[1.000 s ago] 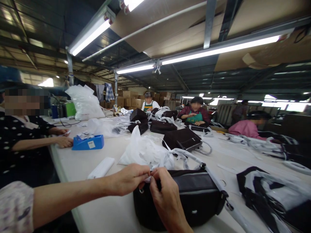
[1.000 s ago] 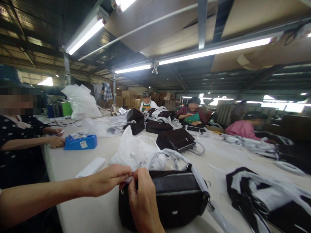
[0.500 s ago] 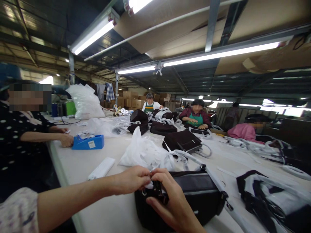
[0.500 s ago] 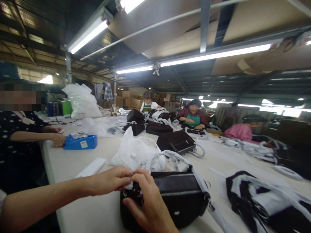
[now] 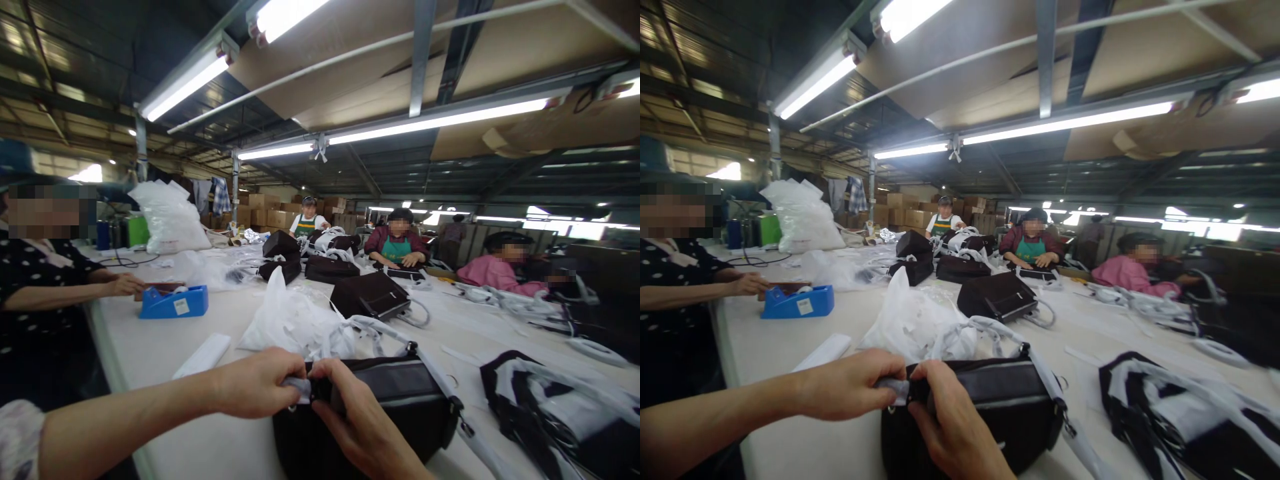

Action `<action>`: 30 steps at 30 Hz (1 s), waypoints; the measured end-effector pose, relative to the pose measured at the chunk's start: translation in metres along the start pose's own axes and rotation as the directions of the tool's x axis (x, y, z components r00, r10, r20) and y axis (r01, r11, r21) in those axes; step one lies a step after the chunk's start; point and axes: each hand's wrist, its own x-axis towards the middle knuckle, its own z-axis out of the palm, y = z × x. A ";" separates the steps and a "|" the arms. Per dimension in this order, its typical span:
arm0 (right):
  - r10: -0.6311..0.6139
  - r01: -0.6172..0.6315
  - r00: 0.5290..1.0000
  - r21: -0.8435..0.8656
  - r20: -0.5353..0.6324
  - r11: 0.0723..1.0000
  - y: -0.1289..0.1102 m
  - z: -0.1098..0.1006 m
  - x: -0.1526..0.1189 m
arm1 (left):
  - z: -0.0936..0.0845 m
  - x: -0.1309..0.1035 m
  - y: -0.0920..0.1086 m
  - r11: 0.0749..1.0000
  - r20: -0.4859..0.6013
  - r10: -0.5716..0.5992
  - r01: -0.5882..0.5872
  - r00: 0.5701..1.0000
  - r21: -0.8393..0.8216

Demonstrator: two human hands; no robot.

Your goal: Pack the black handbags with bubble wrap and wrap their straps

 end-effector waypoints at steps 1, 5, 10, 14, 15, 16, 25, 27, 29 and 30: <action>0.025 -0.024 1.000 0.044 -0.007 0.999 0.000 0.003 0.001 | 0.000 -0.002 0.002 0.997 -0.013 0.011 -0.010 1.000 0.071; 0.052 -0.042 0.994 0.106 -0.093 0.994 0.003 0.017 0.004 | 0.001 -0.006 0.010 0.985 -0.027 -0.011 0.015 1.000 0.170; 0.012 0.004 0.979 0.076 -0.202 0.997 0.006 0.027 0.005 | -0.001 0.004 0.006 0.991 0.032 -0.117 0.118 0.993 -0.058; -0.095 0.106 0.989 0.104 -0.110 0.989 0.000 0.017 0.006 | -0.003 0.021 -0.008 0.944 0.252 -0.198 0.253 0.947 -0.211; -0.115 0.123 0.991 0.120 -0.073 0.985 -0.002 0.013 0.006 | -0.003 0.023 -0.010 0.936 0.279 -0.208 0.273 0.938 -0.221; -0.125 0.130 0.991 0.126 -0.043 0.983 -0.003 0.010 0.005 | -0.003 0.025 -0.012 0.931 0.288 -0.214 0.284 0.933 -0.229; -0.219 0.203 0.953 -0.096 -0.207 0.975 0.002 0.030 0.008 | -0.004 0.021 -0.009 0.899 0.291 -0.181 0.278 0.939 -0.338; -0.162 0.171 0.967 0.032 -0.196 0.985 -0.002 0.029 0.009 | -0.005 0.021 -0.006 0.896 0.313 -0.118 0.237 0.942 -0.375; -0.075 0.104 0.983 0.170 -0.166 0.980 -0.007 0.025 0.010 | -0.004 0.020 -0.003 0.899 0.295 -0.081 0.197 0.952 -0.390; -0.032 0.065 0.988 0.219 -0.150 0.973 -0.010 0.024 0.011 | -0.003 0.019 -0.002 0.908 0.263 -0.079 0.179 0.962 -0.380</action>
